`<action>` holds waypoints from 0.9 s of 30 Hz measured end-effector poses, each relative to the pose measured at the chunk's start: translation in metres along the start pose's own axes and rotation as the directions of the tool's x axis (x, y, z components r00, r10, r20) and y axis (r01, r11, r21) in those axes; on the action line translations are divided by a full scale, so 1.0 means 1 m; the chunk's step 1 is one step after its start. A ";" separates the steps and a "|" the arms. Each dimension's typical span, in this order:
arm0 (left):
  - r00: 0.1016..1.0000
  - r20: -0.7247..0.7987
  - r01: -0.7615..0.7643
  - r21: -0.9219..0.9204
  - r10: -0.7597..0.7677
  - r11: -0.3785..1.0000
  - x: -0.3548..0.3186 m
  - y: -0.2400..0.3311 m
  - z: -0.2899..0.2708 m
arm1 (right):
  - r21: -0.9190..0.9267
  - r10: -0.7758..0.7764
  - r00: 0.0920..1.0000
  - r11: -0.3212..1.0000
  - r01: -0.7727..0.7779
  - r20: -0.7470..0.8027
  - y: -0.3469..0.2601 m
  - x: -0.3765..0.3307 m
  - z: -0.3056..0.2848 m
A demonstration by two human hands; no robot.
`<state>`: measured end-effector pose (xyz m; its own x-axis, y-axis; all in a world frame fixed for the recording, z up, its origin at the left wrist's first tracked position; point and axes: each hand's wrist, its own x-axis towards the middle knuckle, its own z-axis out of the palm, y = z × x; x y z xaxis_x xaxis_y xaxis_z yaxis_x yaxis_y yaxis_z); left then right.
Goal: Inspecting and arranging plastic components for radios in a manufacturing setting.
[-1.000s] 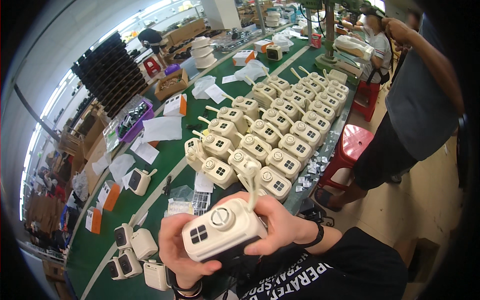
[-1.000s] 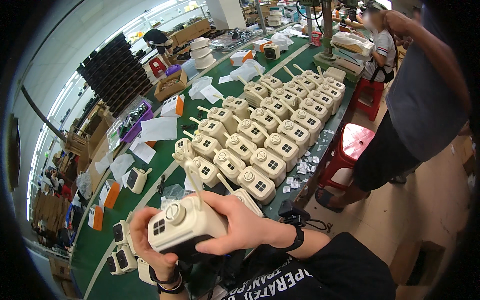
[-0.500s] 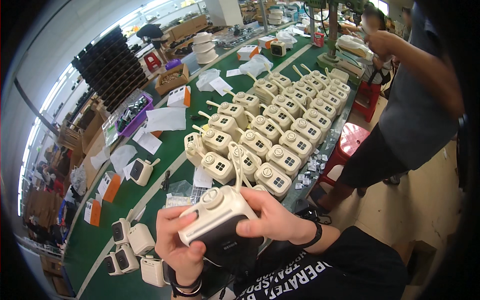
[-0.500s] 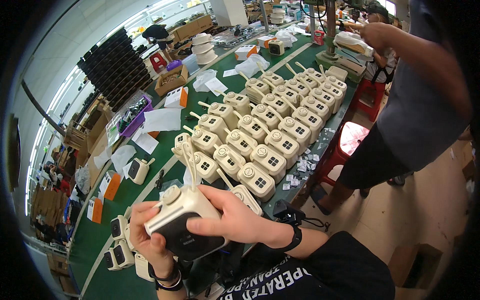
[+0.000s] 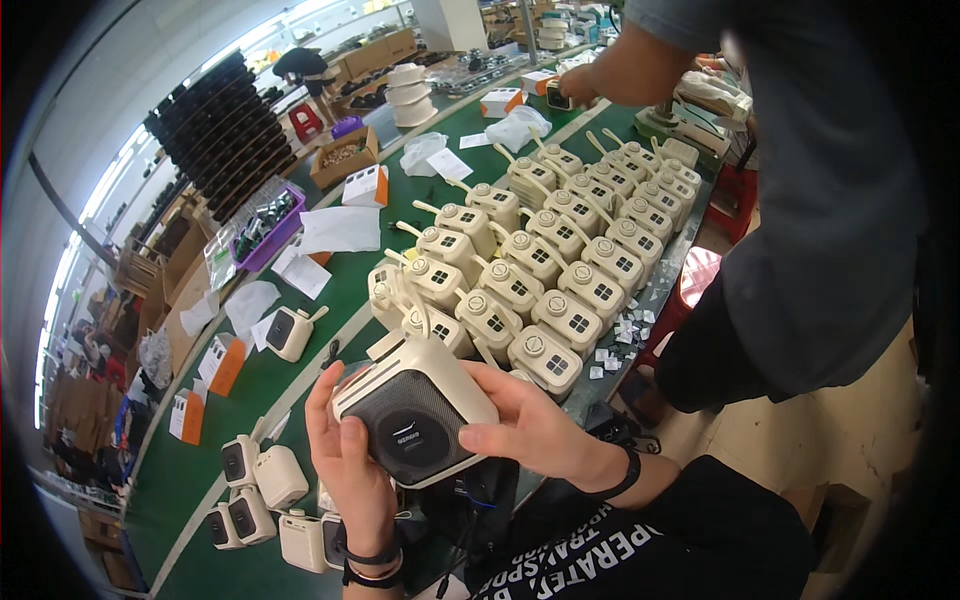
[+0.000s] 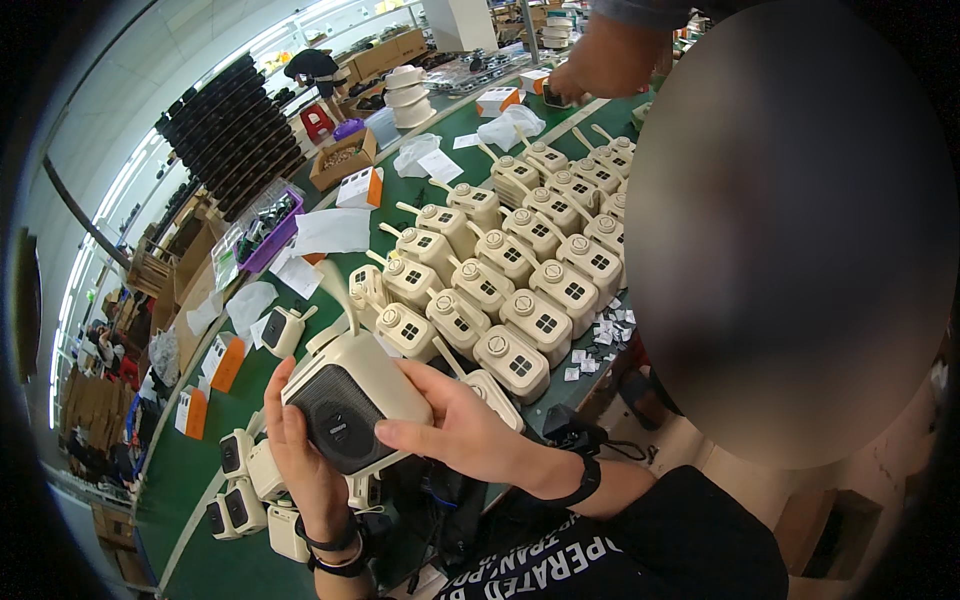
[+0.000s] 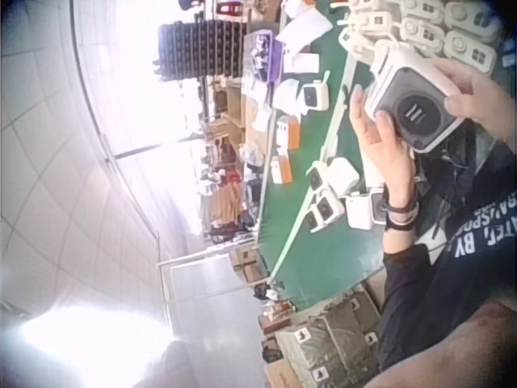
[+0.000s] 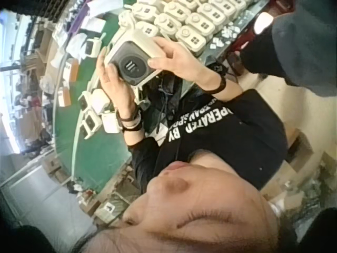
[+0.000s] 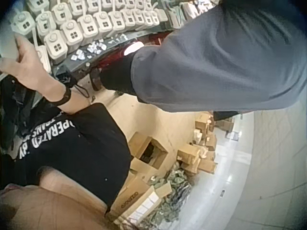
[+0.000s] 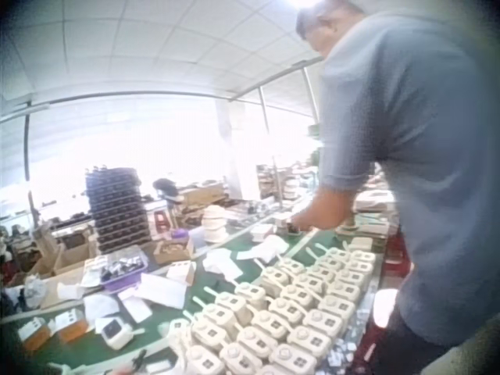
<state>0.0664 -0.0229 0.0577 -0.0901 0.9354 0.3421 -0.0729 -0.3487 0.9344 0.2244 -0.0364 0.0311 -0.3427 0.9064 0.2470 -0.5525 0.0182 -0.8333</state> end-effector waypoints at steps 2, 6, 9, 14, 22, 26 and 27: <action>0.999 0.023 0.029 0.013 -0.029 1.000 -0.001 0.001 0.001 | -0.033 -0.003 0.999 0.999 0.002 -0.037 0.001 0.003 -0.002; 0.986 0.134 0.118 -0.112 -0.103 0.987 -0.012 0.003 0.001 | 0.205 0.104 0.994 0.974 -0.099 -0.015 -0.003 0.005 -0.005; 0.981 0.098 0.181 -0.152 -0.167 0.972 -0.017 0.004 0.001 | 0.120 0.082 0.996 0.990 -0.077 -0.037 -0.011 -0.002 0.003; 0.998 -0.069 -0.004 -0.082 -0.002 0.997 -0.024 0.007 0.004 | -0.873 -0.707 0.706 0.313 0.374 0.049 -0.027 -0.003 0.009; 0.981 -0.141 -0.127 0.042 0.132 0.991 -0.034 0.007 0.009 | -0.789 -0.699 0.654 0.212 0.576 0.289 -0.014 -0.005 0.016; 0.971 -0.171 -0.167 0.010 0.167 0.986 -0.036 0.005 0.011 | -0.751 -0.732 0.584 0.152 0.642 0.351 -0.007 -0.002 0.012; 0.972 -0.166 -0.162 0.029 0.164 0.986 -0.036 0.005 0.011 | -0.747 -0.744 0.573 0.153 0.647 0.344 -0.007 -0.001 0.012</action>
<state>0.0802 -0.0577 0.0506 -0.2642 0.8424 0.4696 -0.0290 -0.4936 0.8692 0.2196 -0.0428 0.0425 -0.0469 0.3609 0.9314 0.2618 0.9043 -0.3372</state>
